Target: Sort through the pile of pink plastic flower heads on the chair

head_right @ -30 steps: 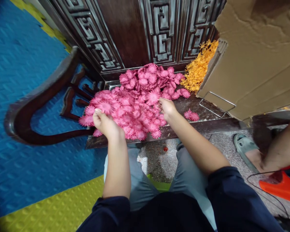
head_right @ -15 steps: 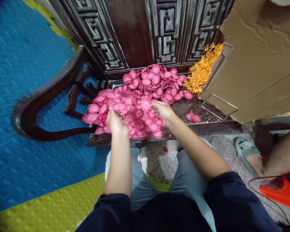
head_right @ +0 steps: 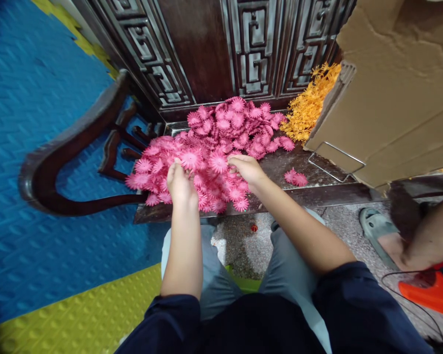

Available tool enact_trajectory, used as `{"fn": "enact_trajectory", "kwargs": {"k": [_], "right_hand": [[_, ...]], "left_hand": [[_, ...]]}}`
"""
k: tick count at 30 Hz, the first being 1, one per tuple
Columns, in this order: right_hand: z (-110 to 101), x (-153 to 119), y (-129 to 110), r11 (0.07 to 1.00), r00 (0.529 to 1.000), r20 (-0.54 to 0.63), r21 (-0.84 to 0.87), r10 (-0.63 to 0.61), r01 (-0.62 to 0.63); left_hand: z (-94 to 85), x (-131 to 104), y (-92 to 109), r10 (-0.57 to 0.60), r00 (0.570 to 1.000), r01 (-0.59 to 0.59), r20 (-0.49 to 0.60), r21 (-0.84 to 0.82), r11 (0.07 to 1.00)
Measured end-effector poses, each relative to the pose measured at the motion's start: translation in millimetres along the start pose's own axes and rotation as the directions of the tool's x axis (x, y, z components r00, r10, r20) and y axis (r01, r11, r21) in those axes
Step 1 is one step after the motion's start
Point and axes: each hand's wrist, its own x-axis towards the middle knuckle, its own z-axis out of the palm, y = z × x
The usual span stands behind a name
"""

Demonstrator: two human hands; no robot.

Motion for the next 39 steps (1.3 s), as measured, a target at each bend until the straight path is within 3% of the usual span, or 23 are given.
{"fn": "enact_trajectory", "kwargs": {"k": [7, 17, 31, 34, 39], "right_hand": [[0.2, -0.3, 1.2, 1.000, 1.000, 0.000, 0.000, -0.011, 0.011], [-2.8, 3.3, 2.7, 0.999, 0.999, -0.034, 0.034, 0.001, 0.000], [-1.4, 3.7, 1.2, 0.998, 0.996, -0.083, 0.054, 0.042, -0.038], [-1.9, 6.2, 5.2, 0.999, 0.993, -0.116, 0.052, -0.001, 0.007], [-3.0, 10.4, 10.2, 0.972, 0.960, -0.156, 0.009, -0.232, 0.236]], "left_hand": [[6.8, -10.1, 7.0, -0.011, 0.995, 0.011, 0.096, -0.001, 1.000], [9.4, -18.5, 9.4, 0.148, 0.981, -0.146, 0.127, -0.028, 0.989], [10.7, -16.1, 4.6, 0.062, 0.977, -0.051, 0.204, -0.056, 0.997], [10.5, -14.8, 2.1, 0.003, 0.970, 0.015, 0.242, -0.072, 0.997], [10.6, -14.1, -0.9, -0.112, 0.955, 0.136, 0.276, -0.071, 0.988]]}}
